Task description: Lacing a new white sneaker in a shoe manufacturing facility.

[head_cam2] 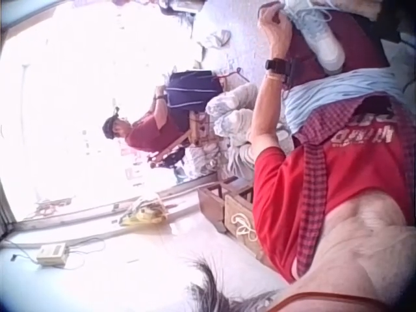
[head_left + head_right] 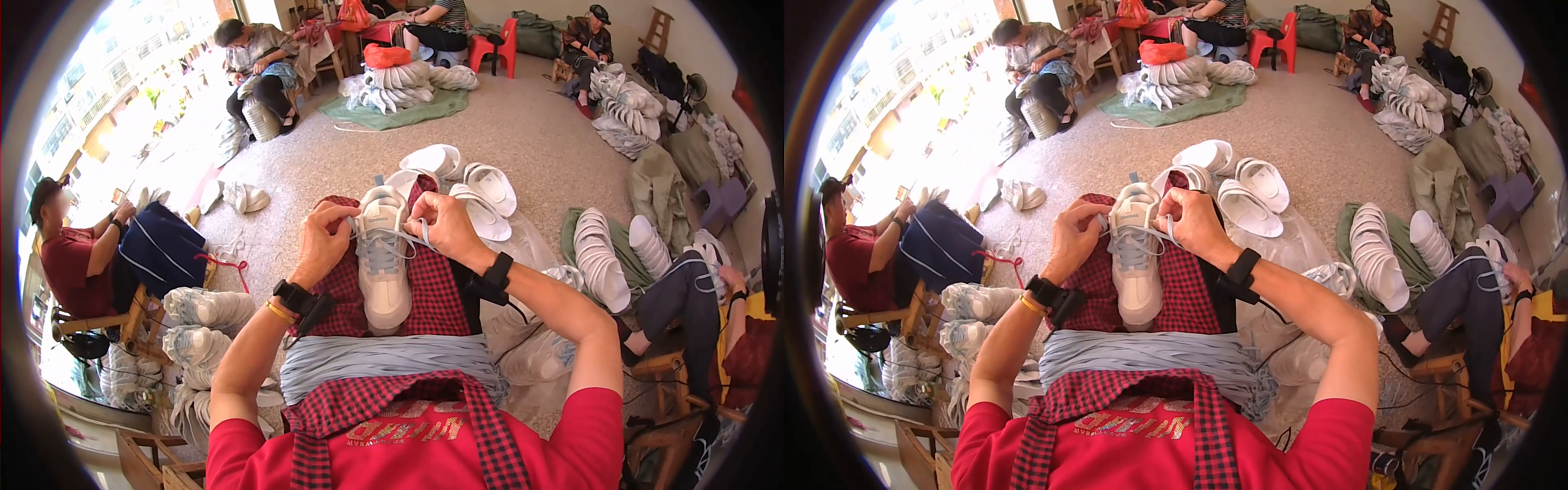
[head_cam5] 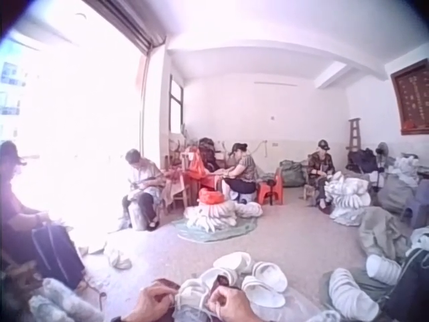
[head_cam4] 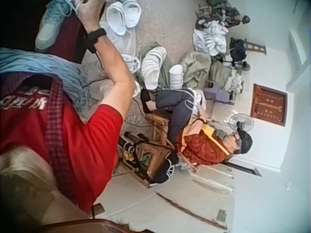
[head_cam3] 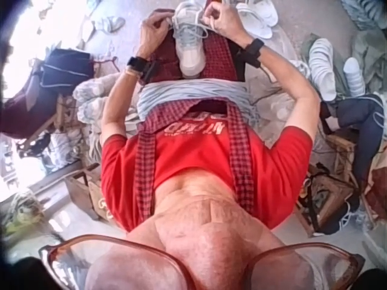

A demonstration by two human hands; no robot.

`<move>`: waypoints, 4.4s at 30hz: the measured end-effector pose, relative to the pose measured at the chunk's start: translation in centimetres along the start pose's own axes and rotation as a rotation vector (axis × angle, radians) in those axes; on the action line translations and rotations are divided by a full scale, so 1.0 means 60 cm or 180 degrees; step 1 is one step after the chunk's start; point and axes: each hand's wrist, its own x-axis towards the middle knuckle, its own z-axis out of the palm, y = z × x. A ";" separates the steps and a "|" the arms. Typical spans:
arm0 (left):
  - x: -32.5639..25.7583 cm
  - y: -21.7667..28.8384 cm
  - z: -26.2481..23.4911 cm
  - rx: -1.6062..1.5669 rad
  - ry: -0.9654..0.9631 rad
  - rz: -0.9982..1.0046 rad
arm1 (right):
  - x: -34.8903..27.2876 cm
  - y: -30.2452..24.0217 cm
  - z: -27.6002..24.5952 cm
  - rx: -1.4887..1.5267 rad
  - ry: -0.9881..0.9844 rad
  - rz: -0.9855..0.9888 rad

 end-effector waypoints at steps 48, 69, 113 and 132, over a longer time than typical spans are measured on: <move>0.102 0.017 -0.030 0.1945 -0.2489 0.2317 | 0.107 -0.048 -0.036 -0.2269 -0.2156 -0.1427; 0.184 0.045 -0.015 0.0339 -0.1386 0.0234 | 0.111 0.004 0.016 -0.2085 -0.1229 -0.0470; 0.130 -0.085 0.026 0.0771 -0.1423 -0.0471 | 0.086 -0.044 -0.079 0.0878 -0.1150 0.0836; 0.149 -0.183 -0.233 -0.1562 0.1375 -0.0439 | -0.061 0.021 -0.232 0.2544 0.0620 0.1089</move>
